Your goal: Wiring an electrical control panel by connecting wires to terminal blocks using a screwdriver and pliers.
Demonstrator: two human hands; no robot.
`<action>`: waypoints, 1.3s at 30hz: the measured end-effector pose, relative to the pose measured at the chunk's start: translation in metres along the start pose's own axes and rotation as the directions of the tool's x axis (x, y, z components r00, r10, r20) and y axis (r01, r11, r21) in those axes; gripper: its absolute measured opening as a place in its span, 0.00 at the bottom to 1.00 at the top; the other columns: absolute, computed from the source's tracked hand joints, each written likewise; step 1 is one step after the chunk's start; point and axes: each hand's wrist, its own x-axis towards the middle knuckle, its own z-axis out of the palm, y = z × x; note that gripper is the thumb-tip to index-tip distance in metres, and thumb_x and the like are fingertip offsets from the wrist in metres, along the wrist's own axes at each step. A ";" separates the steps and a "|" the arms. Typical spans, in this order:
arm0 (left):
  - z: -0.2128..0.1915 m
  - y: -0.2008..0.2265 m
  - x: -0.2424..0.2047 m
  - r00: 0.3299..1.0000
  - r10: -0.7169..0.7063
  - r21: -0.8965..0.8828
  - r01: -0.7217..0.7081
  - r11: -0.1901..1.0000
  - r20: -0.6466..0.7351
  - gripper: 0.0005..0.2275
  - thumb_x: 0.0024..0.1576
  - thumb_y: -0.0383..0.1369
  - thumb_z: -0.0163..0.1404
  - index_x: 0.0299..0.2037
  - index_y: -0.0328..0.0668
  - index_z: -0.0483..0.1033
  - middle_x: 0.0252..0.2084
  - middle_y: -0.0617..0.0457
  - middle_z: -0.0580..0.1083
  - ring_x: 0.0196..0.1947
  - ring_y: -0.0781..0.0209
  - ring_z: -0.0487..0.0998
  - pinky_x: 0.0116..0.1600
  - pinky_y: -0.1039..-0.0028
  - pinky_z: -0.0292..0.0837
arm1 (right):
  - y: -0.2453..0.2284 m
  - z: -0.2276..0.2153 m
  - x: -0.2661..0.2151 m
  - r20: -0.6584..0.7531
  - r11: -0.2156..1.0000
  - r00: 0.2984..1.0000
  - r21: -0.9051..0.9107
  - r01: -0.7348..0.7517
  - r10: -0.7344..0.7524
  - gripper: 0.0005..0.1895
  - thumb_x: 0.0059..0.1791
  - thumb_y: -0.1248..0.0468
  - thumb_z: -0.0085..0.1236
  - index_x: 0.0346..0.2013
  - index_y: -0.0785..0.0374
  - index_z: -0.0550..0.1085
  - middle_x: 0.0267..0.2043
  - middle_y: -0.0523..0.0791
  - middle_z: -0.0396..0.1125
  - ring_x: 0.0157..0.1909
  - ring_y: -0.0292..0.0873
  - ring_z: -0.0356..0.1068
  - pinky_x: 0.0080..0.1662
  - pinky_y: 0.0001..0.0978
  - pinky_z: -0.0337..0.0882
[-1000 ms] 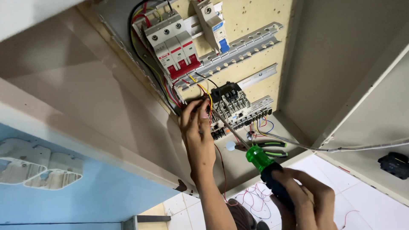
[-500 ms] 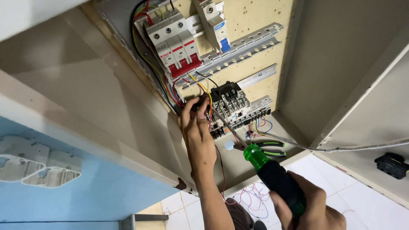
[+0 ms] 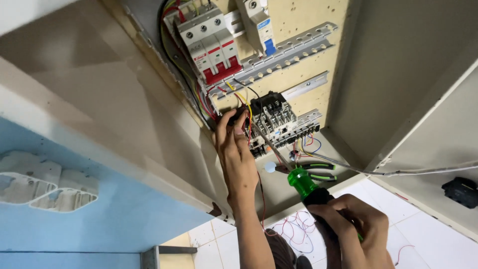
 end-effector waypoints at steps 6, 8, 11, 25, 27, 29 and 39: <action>0.000 -0.002 0.002 1.000 0.019 0.025 -0.019 1.000 -0.001 0.21 0.69 0.34 0.29 0.57 0.39 0.79 0.64 0.55 0.66 0.61 0.54 0.64 0.58 0.68 0.71 | 0.047 0.015 -0.011 -0.059 0.929 0.996 -0.369 0.036 -0.062 0.23 0.56 0.48 0.46 0.62 0.49 0.77 0.46 0.44 0.64 0.33 0.47 0.68 0.27 0.43 0.67; -0.001 -0.003 -0.001 1.000 0.015 0.038 -0.016 0.999 0.002 0.21 0.69 0.34 0.29 0.57 0.41 0.79 0.65 0.55 0.66 0.59 0.54 0.65 0.58 0.66 0.69 | 0.046 0.011 -0.009 -0.046 0.885 0.998 -0.465 0.023 -0.050 0.28 0.58 0.44 0.35 0.64 0.46 0.77 0.42 0.43 0.61 0.28 0.48 0.63 0.24 0.41 0.63; 0.000 -0.004 -0.002 0.999 0.035 0.032 -0.035 0.999 -0.002 0.21 0.69 0.35 0.29 0.57 0.41 0.78 0.64 0.54 0.66 0.58 0.53 0.65 0.58 0.65 0.67 | 0.028 -0.002 -0.003 0.059 0.997 0.996 -0.033 -0.067 0.069 0.24 0.47 0.51 0.58 0.56 0.52 0.68 0.60 0.49 0.60 0.38 0.50 0.74 0.30 0.41 0.74; 0.002 -0.008 -0.002 0.999 0.039 0.035 -0.039 0.999 -0.011 0.21 0.69 0.32 0.29 0.58 0.39 0.78 0.64 0.53 0.66 0.63 0.53 0.64 0.69 0.63 0.57 | 0.060 -0.013 0.012 0.240 0.988 0.969 -0.156 -0.020 0.057 0.31 0.46 0.73 0.55 0.60 0.42 0.66 0.65 0.42 0.60 0.36 0.51 0.75 0.20 0.48 0.73; 0.000 -0.005 -0.002 1.000 0.031 0.030 -0.031 0.999 0.001 0.21 0.68 0.32 0.29 0.59 0.40 0.78 0.65 0.53 0.66 0.63 0.52 0.63 0.68 0.63 0.59 | 0.057 -0.005 0.013 0.228 0.943 0.937 -0.261 -0.204 0.266 0.30 0.45 0.57 0.56 0.63 0.38 0.67 0.57 0.39 0.63 0.42 0.54 0.74 0.33 0.50 0.72; -0.002 -0.002 -0.002 1.000 0.022 0.024 -0.023 0.999 0.013 0.21 0.68 0.32 0.29 0.59 0.41 0.77 0.65 0.52 0.66 0.64 0.52 0.63 0.66 0.62 0.60 | 0.066 0.006 -0.001 0.188 0.854 0.867 -0.359 -0.376 0.461 0.35 0.44 0.40 0.58 0.67 0.34 0.68 0.48 0.37 0.67 0.47 0.57 0.74 0.47 0.51 0.71; -0.015 0.067 -0.076 0.931 -0.364 -0.280 0.358 0.891 0.032 0.18 0.66 0.48 0.32 0.58 0.51 0.65 0.60 0.54 0.62 0.60 0.61 0.62 0.64 0.68 0.61 | 0.048 0.012 -0.014 0.026 0.846 0.921 -0.406 -0.346 0.389 0.13 0.54 0.43 0.48 0.40 0.42 0.75 0.18 0.40 0.72 0.20 0.49 0.70 0.31 0.36 0.70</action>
